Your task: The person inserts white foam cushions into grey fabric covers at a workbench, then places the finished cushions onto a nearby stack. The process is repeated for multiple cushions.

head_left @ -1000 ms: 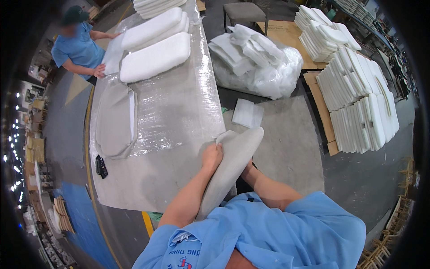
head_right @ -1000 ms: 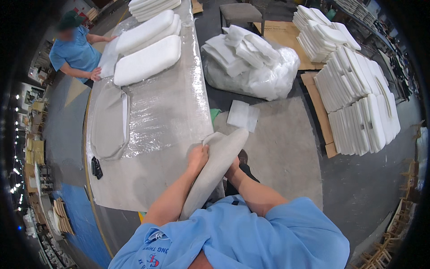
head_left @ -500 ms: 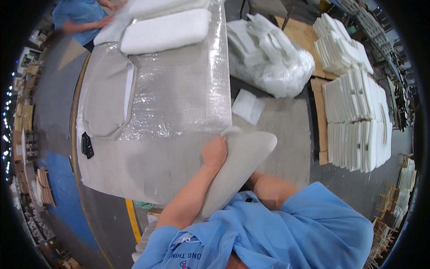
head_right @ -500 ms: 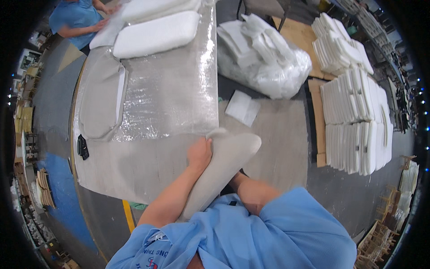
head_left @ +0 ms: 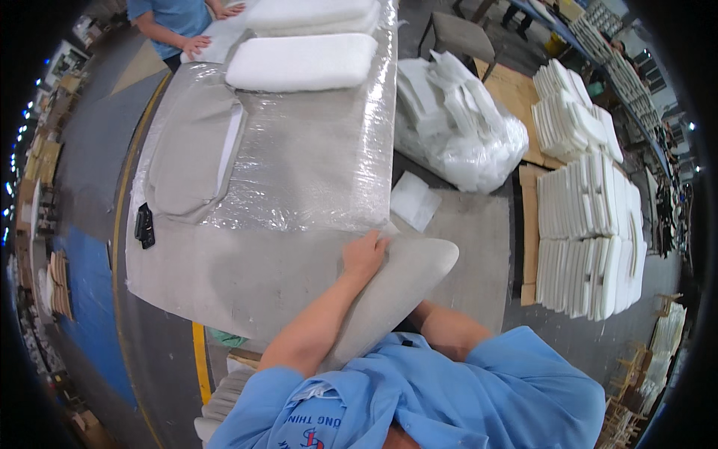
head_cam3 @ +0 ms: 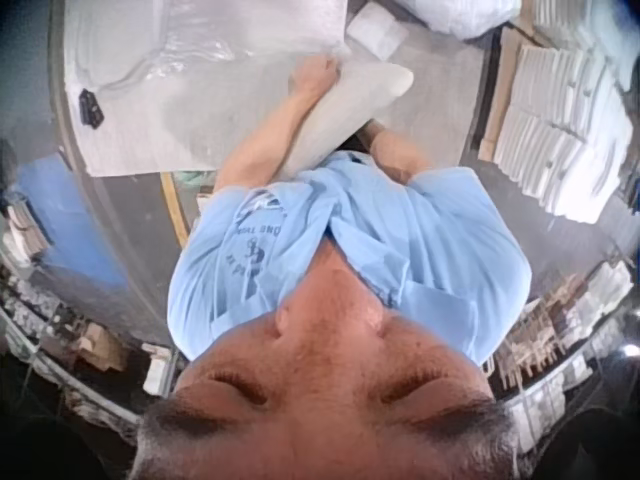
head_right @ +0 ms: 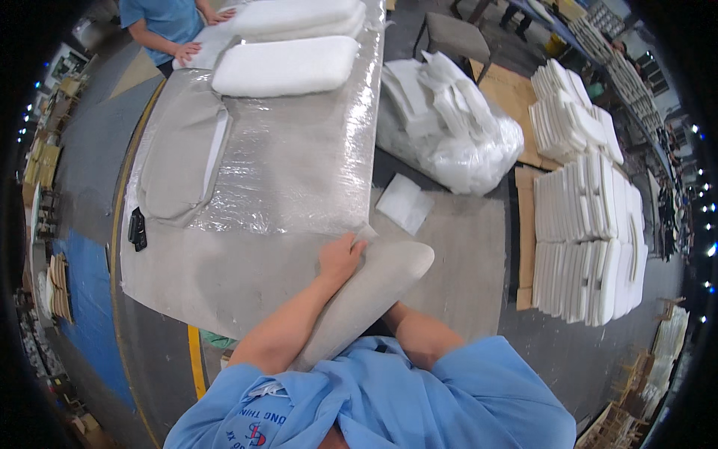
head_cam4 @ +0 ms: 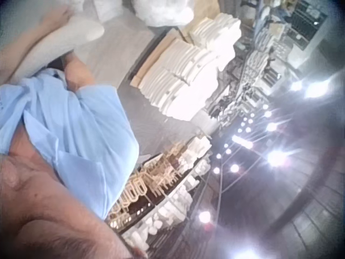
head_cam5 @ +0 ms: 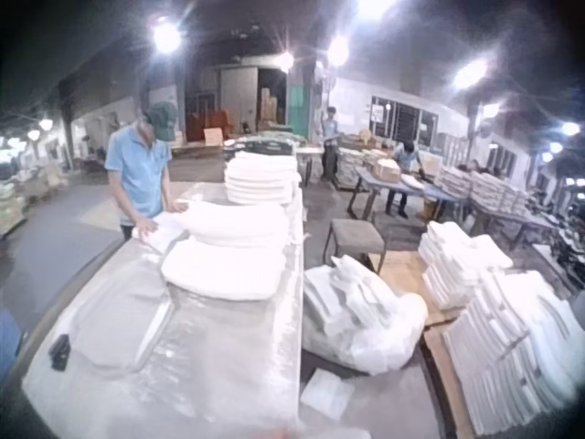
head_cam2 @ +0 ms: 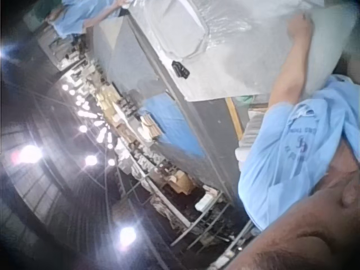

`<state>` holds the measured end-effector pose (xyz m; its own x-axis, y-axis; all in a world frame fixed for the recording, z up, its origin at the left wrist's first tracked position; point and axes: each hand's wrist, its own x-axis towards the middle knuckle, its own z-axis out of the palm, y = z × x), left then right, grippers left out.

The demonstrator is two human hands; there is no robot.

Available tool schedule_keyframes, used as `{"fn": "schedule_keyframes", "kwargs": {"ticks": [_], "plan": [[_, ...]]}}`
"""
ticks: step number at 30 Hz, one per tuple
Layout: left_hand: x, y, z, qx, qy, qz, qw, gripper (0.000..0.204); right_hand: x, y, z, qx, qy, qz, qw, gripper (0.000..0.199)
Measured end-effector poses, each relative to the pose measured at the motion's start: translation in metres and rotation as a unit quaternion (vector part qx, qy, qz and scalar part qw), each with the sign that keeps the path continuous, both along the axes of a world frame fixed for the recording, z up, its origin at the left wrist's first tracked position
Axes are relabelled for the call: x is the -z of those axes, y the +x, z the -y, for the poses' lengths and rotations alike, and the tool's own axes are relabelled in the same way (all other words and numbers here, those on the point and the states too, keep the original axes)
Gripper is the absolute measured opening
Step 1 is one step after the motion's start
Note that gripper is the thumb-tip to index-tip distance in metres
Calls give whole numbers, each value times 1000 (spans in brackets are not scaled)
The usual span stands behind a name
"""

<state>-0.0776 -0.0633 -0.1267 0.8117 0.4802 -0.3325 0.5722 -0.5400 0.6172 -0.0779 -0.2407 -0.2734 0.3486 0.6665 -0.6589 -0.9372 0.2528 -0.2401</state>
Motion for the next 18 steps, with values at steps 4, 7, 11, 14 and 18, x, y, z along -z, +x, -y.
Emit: {"fn": "schedule_keyframes", "kwargs": {"ticks": [4,7,11,14,18], "plan": [[-6,-58,-19,-24,-93,6,995,65,-15,106,61,-91,-87,72,989,49],[-23,-99,-41,-10,-170,-102,980,69,-76,188,50,-226,-164,124,952,52],[-30,-145,-41,-95,-305,-158,934,62,-167,202,-31,-569,-220,320,725,58],[-18,-174,-17,-191,-227,-57,953,43,-185,191,-60,-661,-178,475,553,53],[-29,-186,21,-319,-56,47,945,35,-187,186,-90,-657,-125,576,470,45]]}}
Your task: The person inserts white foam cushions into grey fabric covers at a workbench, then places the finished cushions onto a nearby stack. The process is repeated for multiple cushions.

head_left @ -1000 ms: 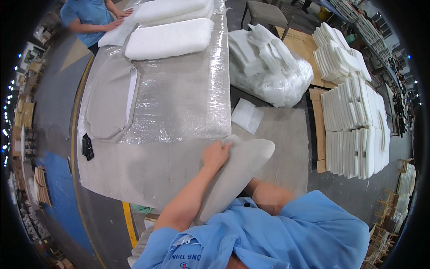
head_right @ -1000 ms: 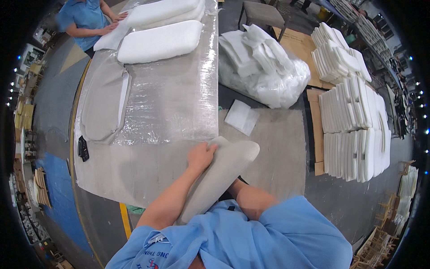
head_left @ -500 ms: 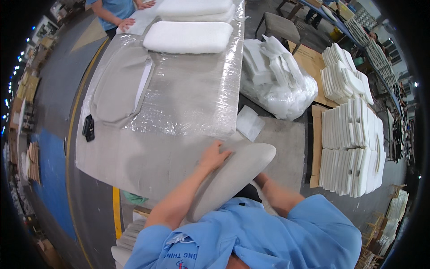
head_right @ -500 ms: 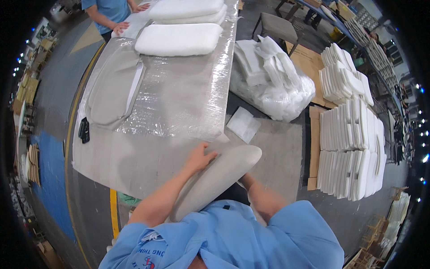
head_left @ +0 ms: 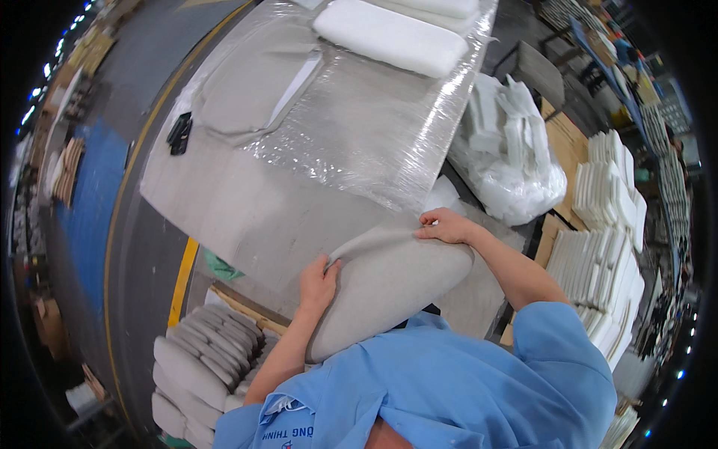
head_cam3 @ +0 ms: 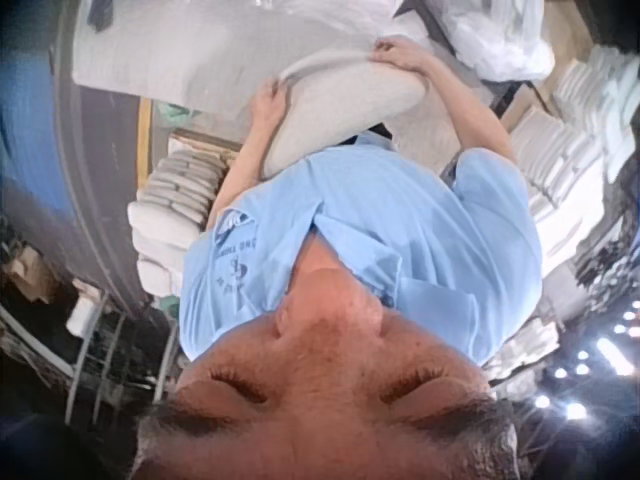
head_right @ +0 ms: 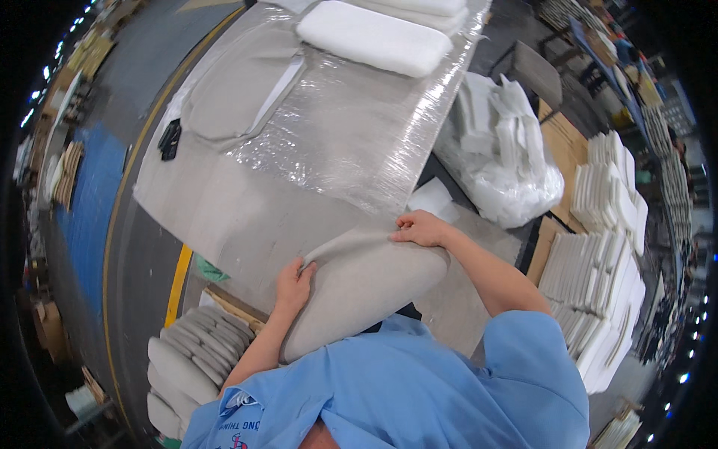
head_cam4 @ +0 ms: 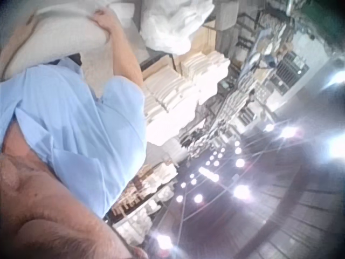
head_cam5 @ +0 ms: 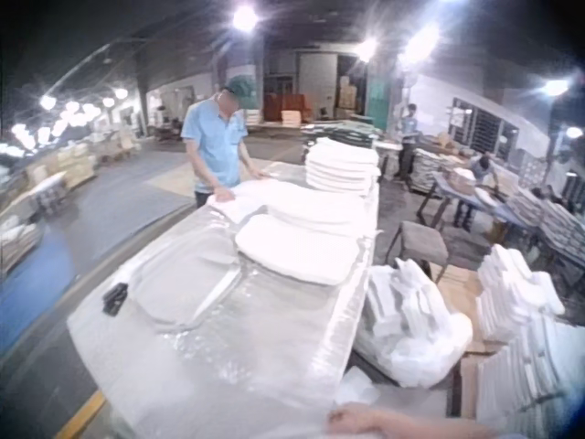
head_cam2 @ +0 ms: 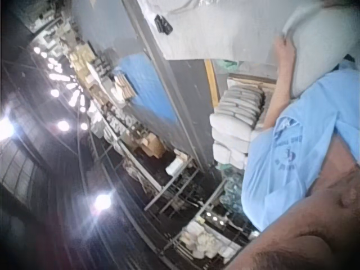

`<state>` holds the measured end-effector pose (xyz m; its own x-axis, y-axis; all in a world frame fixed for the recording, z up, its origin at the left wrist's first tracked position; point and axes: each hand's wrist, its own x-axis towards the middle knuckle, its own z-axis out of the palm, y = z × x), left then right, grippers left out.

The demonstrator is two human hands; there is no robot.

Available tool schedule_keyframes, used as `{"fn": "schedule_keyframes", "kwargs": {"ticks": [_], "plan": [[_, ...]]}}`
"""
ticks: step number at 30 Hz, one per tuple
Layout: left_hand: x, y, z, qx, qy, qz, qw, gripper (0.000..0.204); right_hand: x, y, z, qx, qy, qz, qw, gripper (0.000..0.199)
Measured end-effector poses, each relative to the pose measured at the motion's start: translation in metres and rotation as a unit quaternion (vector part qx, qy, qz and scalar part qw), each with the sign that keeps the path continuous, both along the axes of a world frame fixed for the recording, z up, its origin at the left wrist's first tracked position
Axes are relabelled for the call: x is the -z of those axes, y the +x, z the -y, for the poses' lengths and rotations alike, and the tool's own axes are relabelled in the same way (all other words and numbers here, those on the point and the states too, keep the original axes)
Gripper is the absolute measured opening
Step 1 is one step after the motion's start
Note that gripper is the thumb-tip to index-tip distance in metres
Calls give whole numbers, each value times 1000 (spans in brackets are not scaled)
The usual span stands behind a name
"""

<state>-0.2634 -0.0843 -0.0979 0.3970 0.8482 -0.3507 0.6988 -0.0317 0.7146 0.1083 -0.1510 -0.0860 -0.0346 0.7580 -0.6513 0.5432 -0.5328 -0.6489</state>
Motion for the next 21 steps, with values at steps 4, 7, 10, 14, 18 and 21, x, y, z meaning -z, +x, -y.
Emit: {"fn": "schedule_keyframes", "kwargs": {"ticks": [4,7,10,14,18,21], "plan": [[-15,-11,12,-78,57,-28,995,36,-10,-13,-63,-123,26,37,991,43],[-12,-10,15,-97,28,-86,991,37,-10,-38,-99,-269,4,154,951,43],[-5,-6,17,-110,10,-111,988,39,-7,-59,-103,-309,30,237,921,43],[3,2,21,-123,11,-141,982,39,0,-63,-87,-304,131,270,904,36],[12,7,23,-135,23,-145,980,38,17,-59,-80,-268,190,239,914,35],[20,-1,19,-129,38,-136,981,39,29,-60,-91,-273,193,226,915,41]]}}
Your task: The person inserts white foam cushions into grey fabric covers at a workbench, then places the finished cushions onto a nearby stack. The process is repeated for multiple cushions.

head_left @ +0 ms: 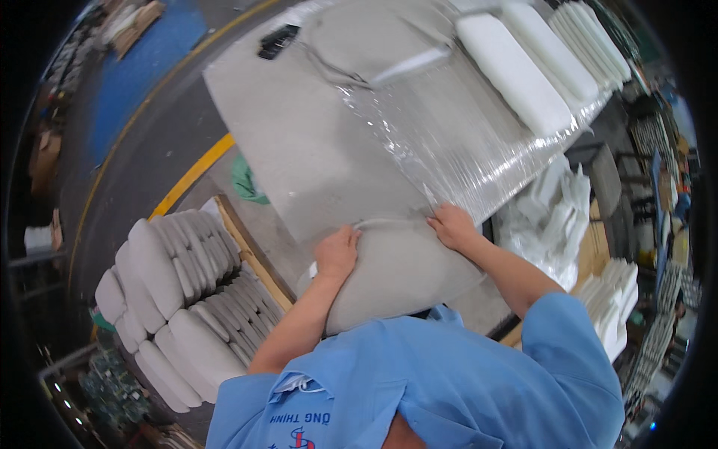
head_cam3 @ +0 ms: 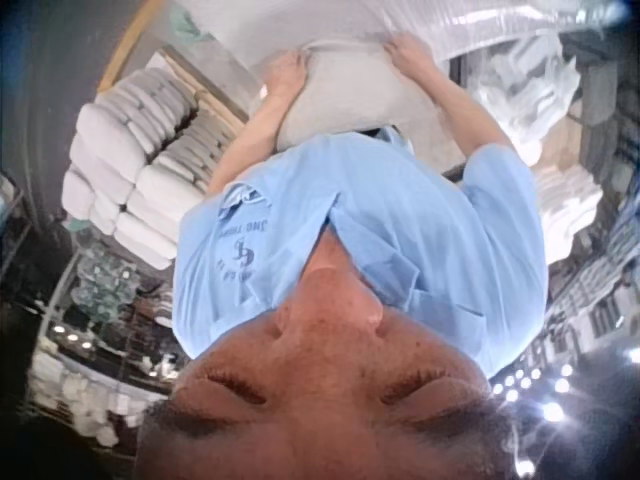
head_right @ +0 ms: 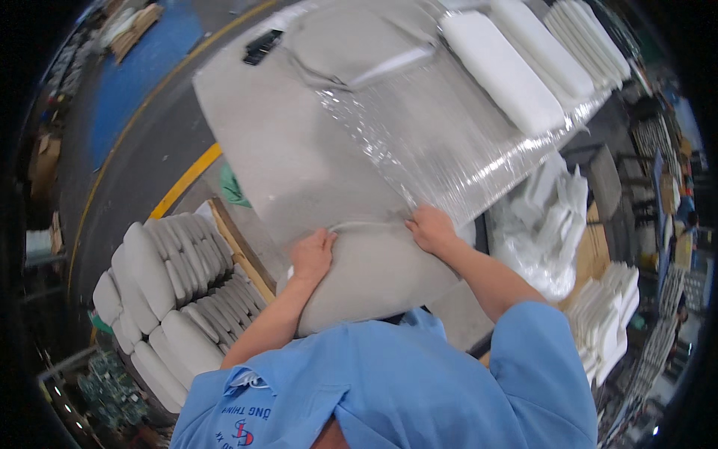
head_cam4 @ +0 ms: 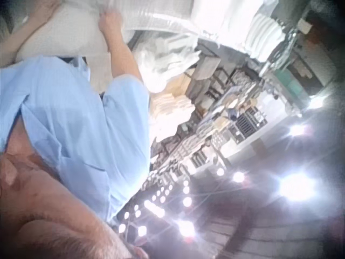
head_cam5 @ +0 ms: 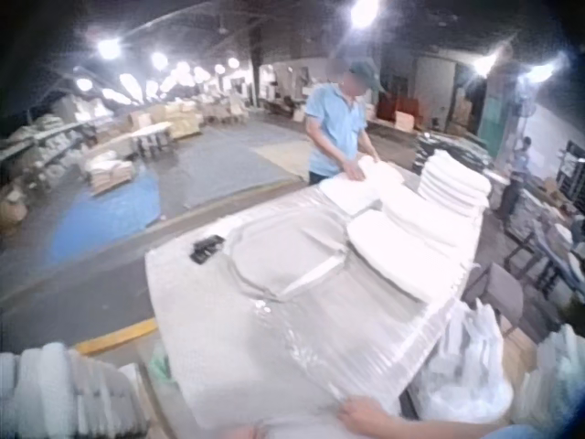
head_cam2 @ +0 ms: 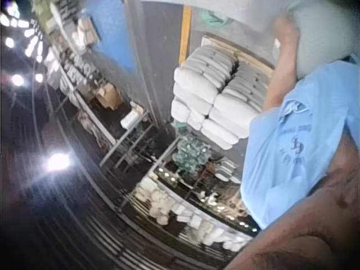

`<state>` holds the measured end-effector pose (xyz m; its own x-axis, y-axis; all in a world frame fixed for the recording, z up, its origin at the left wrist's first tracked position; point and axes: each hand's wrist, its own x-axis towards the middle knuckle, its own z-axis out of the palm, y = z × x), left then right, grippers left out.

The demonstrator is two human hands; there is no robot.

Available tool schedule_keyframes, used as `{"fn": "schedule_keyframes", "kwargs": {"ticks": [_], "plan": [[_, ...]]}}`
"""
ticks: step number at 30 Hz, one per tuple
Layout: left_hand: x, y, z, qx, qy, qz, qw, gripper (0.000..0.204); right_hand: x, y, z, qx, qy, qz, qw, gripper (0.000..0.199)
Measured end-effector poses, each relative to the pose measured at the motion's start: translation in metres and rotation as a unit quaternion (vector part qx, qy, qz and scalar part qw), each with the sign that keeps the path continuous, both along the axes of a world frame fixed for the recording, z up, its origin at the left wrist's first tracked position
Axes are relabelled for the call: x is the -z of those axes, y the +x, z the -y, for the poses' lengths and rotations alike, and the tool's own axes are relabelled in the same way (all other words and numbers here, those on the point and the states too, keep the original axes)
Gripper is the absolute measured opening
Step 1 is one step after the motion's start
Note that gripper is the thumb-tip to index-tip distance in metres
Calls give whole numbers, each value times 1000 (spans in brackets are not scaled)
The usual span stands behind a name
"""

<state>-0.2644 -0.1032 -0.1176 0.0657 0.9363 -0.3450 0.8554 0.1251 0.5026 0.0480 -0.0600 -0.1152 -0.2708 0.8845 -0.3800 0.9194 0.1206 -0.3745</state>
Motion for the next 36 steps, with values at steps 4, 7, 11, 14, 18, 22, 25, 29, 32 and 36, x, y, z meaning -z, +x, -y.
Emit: {"fn": "schedule_keyframes", "kwargs": {"ticks": [4,7,11,14,18,22,25,29,32,36], "plan": [[-8,-45,1,25,-72,-20,997,49,-21,-10,-19,12,-112,-14,993,57],[-19,-67,14,5,-109,-1,994,53,-11,-12,-17,-42,-78,-62,994,41],[-6,-60,38,-85,-34,6,996,40,-6,-34,6,-52,85,-74,992,27],[3,-52,39,-107,-4,28,994,33,7,-33,3,-27,110,-97,989,23],[8,-56,28,-49,34,1,998,32,20,-23,-6,1,45,-137,989,22],[-14,-52,-9,88,-87,-81,989,33,-12,-43,-41,22,-208,-166,964,23],[-30,-35,-39,129,-152,-68,977,37,-30,-67,-50,14,-333,-155,930,24],[-7,-9,-28,89,-80,-95,988,33,-9,-84,-47,-53,-196,-63,977,25],[3,-3,-10,-18,-62,-32,997,27,2,-87,-17,-155,21,-13,988,31],[18,-7,2,-65,46,31,996,30,3,-98,-6,-94,86,-144,981,33]]}}
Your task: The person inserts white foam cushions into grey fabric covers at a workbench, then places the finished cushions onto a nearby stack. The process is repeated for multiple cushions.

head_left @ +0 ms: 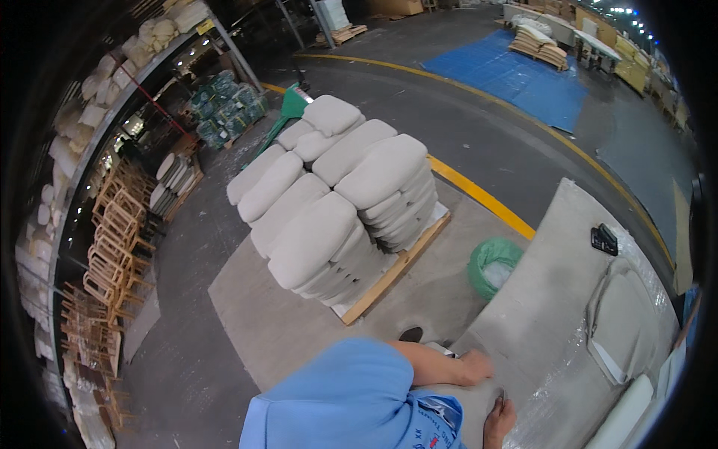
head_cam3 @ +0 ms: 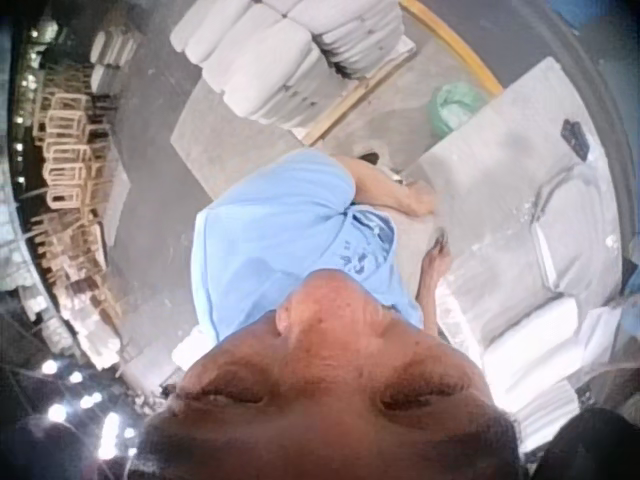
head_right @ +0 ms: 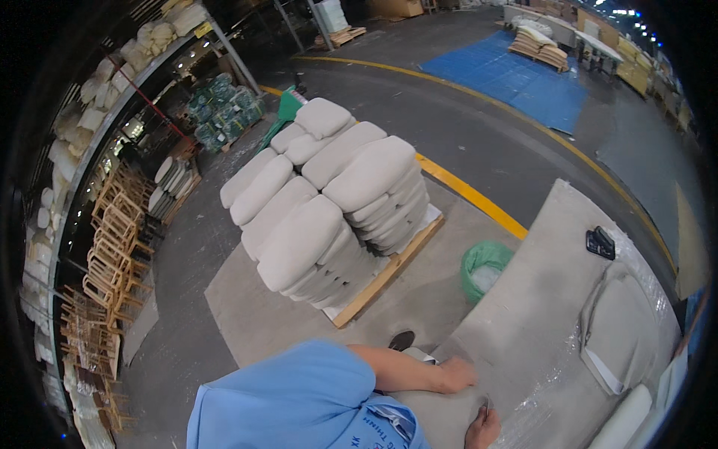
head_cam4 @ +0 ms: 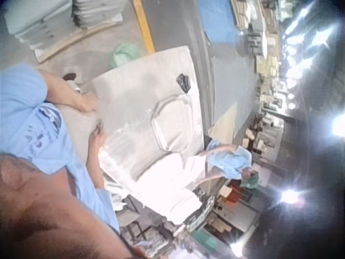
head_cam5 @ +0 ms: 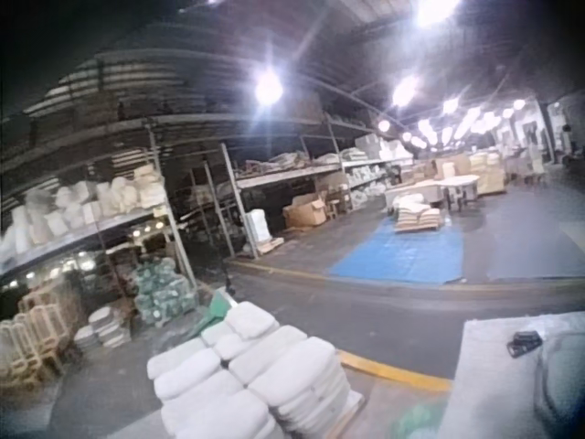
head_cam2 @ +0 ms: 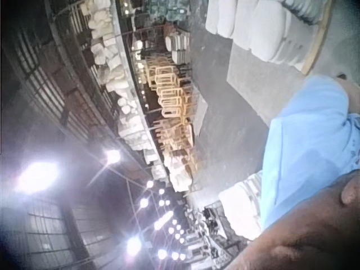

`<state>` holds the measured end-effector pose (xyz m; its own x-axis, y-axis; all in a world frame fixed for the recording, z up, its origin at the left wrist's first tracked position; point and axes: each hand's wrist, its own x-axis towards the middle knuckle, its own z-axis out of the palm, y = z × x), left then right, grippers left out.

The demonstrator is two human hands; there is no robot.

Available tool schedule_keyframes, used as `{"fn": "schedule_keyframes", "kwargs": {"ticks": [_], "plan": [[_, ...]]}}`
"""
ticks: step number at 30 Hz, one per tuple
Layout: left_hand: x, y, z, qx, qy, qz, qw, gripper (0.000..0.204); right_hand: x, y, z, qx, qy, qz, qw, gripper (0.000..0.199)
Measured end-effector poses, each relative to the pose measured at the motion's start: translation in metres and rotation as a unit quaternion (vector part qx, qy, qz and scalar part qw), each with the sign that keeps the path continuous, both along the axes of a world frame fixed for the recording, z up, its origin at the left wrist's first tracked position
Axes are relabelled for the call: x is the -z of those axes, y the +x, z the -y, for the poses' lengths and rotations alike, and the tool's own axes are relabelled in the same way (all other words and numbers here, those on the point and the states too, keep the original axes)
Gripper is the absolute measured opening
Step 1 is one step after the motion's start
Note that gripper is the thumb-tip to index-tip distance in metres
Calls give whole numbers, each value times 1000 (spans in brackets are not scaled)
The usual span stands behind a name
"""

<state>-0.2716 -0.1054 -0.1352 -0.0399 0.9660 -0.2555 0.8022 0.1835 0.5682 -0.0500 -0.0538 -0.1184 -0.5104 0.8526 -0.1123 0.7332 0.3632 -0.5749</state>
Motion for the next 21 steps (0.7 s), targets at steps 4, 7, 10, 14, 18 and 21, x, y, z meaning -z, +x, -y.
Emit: {"fn": "schedule_keyframes", "kwargs": {"ticks": [4,7,10,14,18,21], "plan": [[-2,-1,-6,-8,23,26,999,24,22,8,-13,-15,-82,20,996,28],[-13,-8,-12,44,-5,-10,999,20,-2,3,-22,-40,-155,41,986,53],[-16,-8,-16,43,68,-99,992,20,-26,-9,-17,-64,-135,60,987,46],[-31,-20,-8,63,293,-169,939,21,-66,9,-27,-134,-1,84,987,48],[-109,-51,35,272,-170,141,936,35,-83,42,-17,-209,21,24,977,52],[-75,-55,78,245,-144,173,943,45,-75,57,3,-273,-93,-3,957,54]]}}
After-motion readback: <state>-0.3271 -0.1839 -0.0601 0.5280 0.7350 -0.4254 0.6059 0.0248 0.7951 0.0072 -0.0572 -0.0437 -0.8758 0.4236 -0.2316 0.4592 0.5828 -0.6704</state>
